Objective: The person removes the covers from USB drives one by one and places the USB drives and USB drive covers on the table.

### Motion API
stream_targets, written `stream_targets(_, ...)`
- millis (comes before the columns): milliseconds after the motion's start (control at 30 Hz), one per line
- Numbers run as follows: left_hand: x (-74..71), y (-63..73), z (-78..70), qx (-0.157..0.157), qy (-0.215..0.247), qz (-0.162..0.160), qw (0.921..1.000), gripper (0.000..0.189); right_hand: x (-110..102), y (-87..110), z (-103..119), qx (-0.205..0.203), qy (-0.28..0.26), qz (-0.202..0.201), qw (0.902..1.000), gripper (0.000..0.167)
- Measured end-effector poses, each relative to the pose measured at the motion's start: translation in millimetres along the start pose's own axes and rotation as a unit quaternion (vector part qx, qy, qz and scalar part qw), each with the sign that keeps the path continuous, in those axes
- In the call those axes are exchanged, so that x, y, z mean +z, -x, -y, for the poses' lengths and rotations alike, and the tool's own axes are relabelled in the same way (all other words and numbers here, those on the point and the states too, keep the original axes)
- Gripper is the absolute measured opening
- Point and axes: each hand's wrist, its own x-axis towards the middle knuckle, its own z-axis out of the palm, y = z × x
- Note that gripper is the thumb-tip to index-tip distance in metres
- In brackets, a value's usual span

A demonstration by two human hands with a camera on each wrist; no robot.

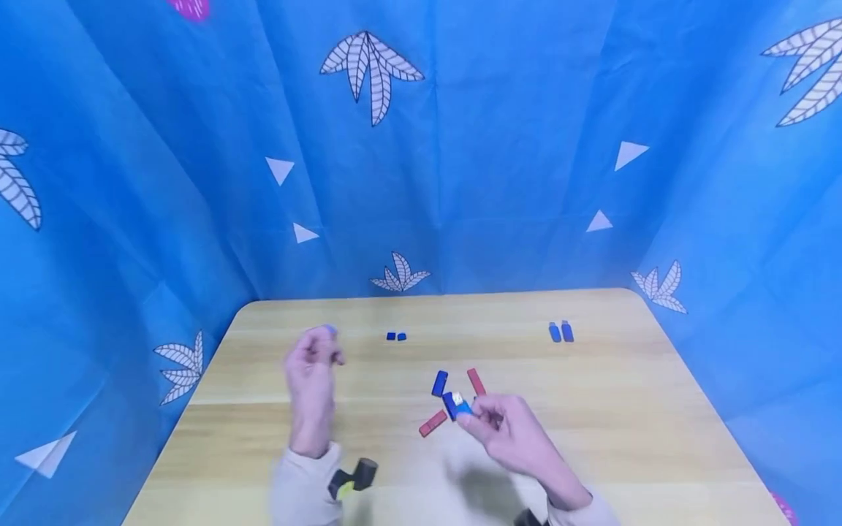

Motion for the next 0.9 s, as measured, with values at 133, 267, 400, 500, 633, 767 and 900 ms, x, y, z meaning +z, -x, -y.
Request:
stream_targets(133,8.3,8.8,0.4,-0.044,-0.118,0.069,0.9896,0.019,-5,-9.6,3,-0.02,-0.002,-0.027,0.9994,0.027)
stream_targets(267,11.6,17.2,9.9,-0.039,-0.144,0.075,0.9859,0.017,-9,-12.6,0,-0.019,0.007,-0.032,0.9993,0.029)
stream_targets(400,9.2,21.7,16.7,-0.04,-0.16,0.113,0.9799,0.017,-17,-20.0,-6,0.004,0.019,-0.067,0.9976,0.027)
stream_targets(500,6.0,25.2,20.6,-0.053,-0.161,0.126,0.9775,0.017,-27,-30.1,-11,0.044,0.027,-0.088,0.9948,0.022)
stream_targets(633,1.5,30.6,24.4,-0.068,-0.159,0.126,0.9768,0.015,-47,-46.3,-22,0.105,0.013,-0.101,0.9893,0.027)
stream_targets(767,-0.2,34.2,28.2,-0.073,-0.162,0.132,0.9752,0.016,-70,-64.2,-40,0.113,0.014,-0.141,0.9834,0.034)
stream_targets(900,-2.5,36.4,31.8,-0.076,-0.168,0.131,0.974,0.018,-89,-79.1,-63,0.106,0.019,-0.191,0.9758,0.038)
